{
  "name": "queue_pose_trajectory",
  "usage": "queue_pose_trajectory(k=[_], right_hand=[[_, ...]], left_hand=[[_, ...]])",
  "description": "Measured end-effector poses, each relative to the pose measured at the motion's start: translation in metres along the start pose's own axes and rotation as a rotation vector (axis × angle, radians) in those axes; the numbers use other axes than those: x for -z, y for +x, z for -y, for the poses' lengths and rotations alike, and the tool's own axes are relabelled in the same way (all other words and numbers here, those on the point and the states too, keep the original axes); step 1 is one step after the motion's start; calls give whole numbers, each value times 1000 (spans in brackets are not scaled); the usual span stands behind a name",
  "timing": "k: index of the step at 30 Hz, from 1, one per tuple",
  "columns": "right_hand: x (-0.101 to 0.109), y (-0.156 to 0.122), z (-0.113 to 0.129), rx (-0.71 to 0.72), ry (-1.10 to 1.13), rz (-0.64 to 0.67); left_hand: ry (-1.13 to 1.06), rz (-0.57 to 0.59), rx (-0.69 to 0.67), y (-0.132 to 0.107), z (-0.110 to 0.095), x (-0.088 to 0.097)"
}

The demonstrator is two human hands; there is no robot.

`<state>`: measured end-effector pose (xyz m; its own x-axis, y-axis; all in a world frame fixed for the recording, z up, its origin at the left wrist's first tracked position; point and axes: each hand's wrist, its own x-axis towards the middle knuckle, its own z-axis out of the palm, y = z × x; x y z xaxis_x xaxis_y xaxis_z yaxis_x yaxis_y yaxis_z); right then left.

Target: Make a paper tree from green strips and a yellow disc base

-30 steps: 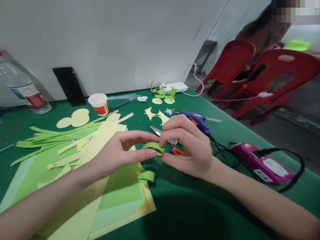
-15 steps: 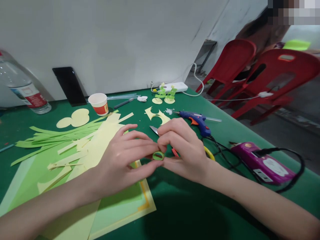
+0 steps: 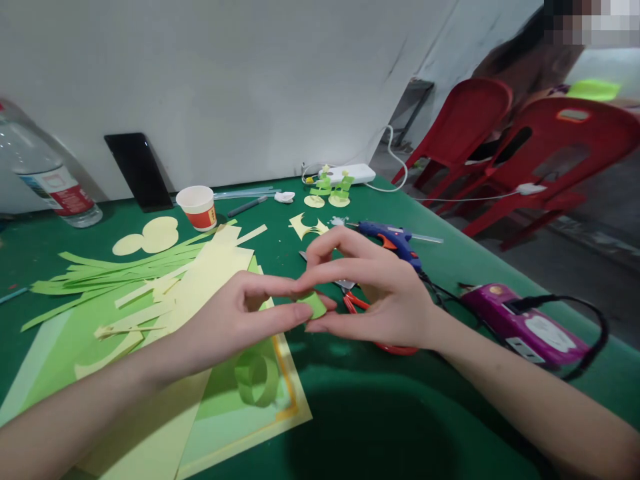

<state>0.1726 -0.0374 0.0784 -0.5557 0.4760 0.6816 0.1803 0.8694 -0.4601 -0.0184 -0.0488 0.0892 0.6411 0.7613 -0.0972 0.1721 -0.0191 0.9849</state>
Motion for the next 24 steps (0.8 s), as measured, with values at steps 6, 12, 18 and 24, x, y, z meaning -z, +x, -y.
queue_pose_trajectory(k=[6,12,18,24], right_hand=[[2,1,3,7,-55,-14],[2,0,7,114,-445,10],[-1,-1,9,210,-655,5],[5,0,6,85,-509,48]], left_hand=[[-27,-19,10,2,4,0],[191,-190,10,8,8,-2],[361,-286,-25,9,6,-3],[219,-151,-109,9,6,-3]])
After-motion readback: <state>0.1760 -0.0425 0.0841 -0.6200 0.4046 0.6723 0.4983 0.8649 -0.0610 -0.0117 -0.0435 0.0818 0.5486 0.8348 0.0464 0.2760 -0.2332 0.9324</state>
